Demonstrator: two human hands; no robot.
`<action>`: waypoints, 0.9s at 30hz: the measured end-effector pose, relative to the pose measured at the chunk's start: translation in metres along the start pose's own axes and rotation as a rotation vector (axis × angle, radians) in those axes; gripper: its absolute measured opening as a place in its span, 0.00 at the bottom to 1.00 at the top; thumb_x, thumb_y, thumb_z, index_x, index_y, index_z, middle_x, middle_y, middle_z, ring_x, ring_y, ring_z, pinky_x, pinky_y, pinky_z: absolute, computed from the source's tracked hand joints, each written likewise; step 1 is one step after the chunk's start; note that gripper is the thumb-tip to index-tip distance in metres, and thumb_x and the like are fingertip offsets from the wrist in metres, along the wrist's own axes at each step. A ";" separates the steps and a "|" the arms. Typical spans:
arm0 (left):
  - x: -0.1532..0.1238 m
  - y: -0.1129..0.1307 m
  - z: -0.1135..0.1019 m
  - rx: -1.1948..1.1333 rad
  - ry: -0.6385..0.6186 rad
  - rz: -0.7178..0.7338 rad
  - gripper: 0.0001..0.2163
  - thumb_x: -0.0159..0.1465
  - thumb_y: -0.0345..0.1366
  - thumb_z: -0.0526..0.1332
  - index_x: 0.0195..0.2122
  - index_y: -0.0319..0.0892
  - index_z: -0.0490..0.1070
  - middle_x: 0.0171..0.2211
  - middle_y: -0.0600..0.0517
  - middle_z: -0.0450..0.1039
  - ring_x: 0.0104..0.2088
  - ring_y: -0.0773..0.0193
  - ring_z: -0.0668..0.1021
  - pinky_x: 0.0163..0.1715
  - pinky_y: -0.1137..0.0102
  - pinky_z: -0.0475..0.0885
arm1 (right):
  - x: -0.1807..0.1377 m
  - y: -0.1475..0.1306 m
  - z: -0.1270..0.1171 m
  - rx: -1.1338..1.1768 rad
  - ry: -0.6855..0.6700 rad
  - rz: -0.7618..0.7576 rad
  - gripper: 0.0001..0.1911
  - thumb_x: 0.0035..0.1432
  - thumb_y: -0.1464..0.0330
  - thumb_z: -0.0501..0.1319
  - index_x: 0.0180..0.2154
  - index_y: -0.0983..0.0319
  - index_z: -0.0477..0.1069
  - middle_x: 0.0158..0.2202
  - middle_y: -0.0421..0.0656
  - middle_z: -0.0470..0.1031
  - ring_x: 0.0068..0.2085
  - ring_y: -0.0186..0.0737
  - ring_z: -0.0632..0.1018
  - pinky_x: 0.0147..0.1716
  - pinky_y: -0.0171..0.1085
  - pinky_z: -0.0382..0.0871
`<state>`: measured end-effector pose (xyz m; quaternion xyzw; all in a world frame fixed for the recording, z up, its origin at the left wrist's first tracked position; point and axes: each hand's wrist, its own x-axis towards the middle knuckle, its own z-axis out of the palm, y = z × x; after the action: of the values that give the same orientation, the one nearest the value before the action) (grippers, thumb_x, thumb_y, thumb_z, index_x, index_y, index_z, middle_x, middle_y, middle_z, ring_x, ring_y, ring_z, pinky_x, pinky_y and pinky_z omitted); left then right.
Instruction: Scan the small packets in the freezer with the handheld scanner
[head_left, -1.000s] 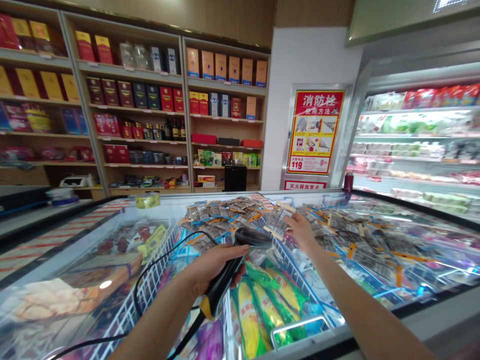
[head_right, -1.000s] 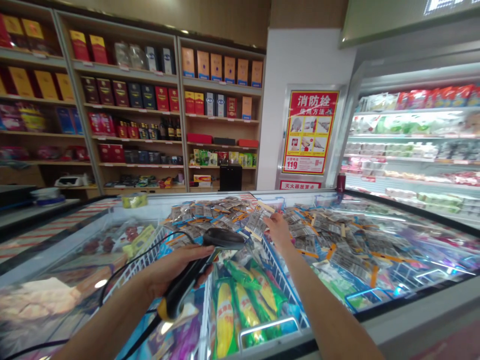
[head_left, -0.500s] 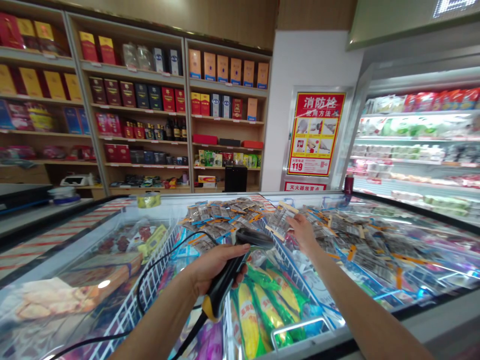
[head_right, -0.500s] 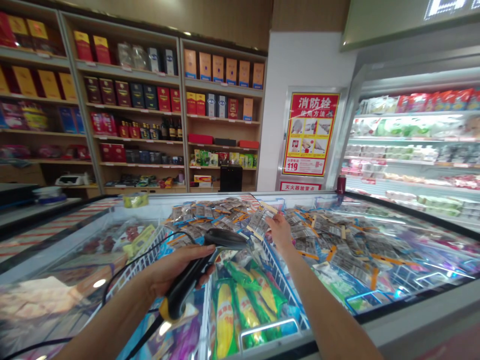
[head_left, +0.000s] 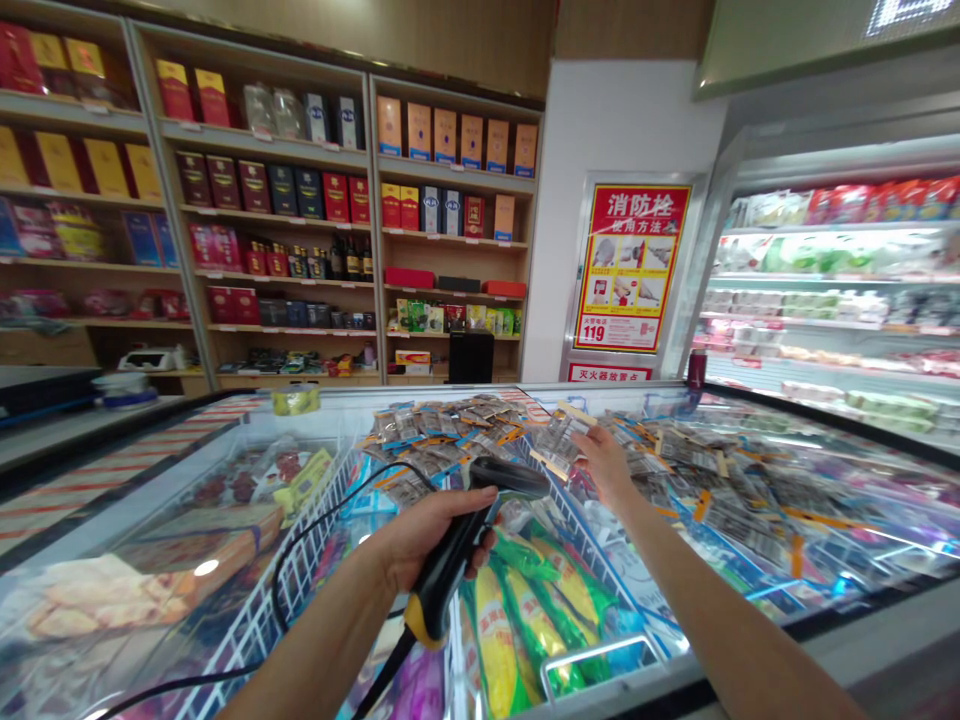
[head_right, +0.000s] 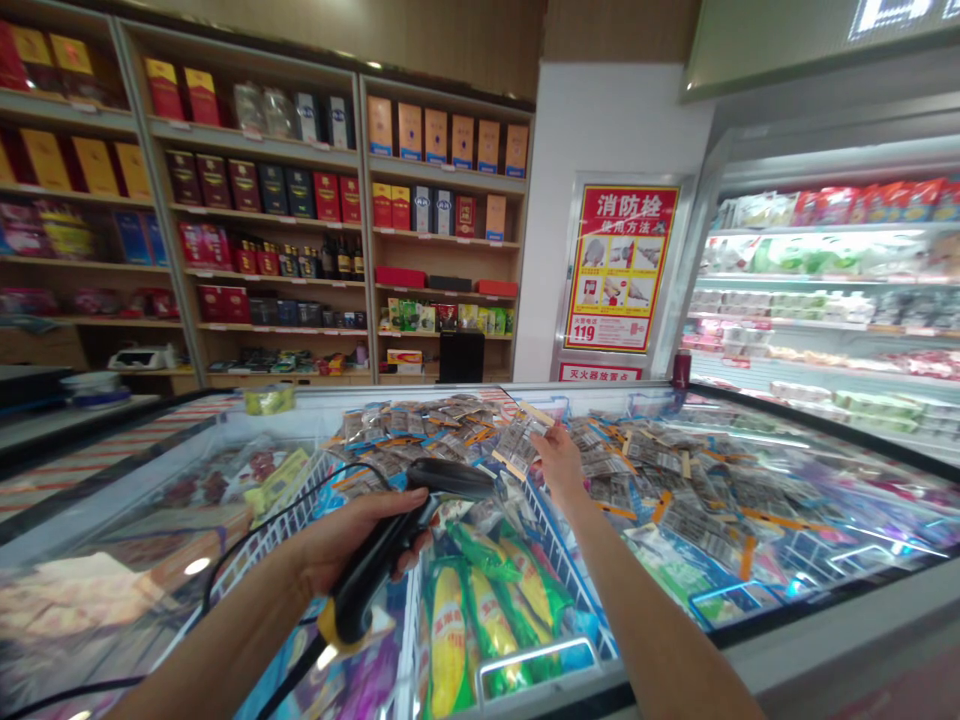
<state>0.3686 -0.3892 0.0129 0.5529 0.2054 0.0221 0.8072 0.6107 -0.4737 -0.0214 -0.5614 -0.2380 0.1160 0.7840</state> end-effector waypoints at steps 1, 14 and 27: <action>0.001 0.000 0.000 0.001 -0.002 -0.004 0.17 0.45 0.46 0.65 0.25 0.36 0.68 0.19 0.53 0.70 0.16 0.72 0.70 0.16 0.77 0.63 | 0.000 0.000 0.000 0.001 0.000 0.004 0.17 0.33 0.62 0.65 0.28 0.61 0.64 0.21 0.36 0.72 0.21 0.36 0.72 0.18 0.32 0.62; 0.001 -0.001 0.001 0.006 0.006 0.012 0.18 0.45 0.47 0.65 0.26 0.35 0.68 0.19 0.53 0.69 0.16 0.72 0.69 0.16 0.77 0.63 | -0.002 -0.003 0.002 0.006 -0.018 -0.007 0.16 0.33 0.62 0.65 0.27 0.61 0.65 0.20 0.37 0.72 0.21 0.36 0.72 0.19 0.34 0.63; 0.004 -0.003 -0.001 0.023 -0.009 0.007 0.16 0.46 0.46 0.65 0.26 0.36 0.68 0.19 0.53 0.69 0.16 0.71 0.70 0.15 0.77 0.63 | -0.001 -0.002 0.001 0.010 -0.035 -0.025 0.16 0.32 0.62 0.65 0.27 0.61 0.65 0.21 0.37 0.72 0.22 0.37 0.72 0.19 0.34 0.64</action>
<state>0.3712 -0.3882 0.0083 0.5630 0.1999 0.0201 0.8017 0.6097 -0.4741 -0.0196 -0.5522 -0.2584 0.1171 0.7839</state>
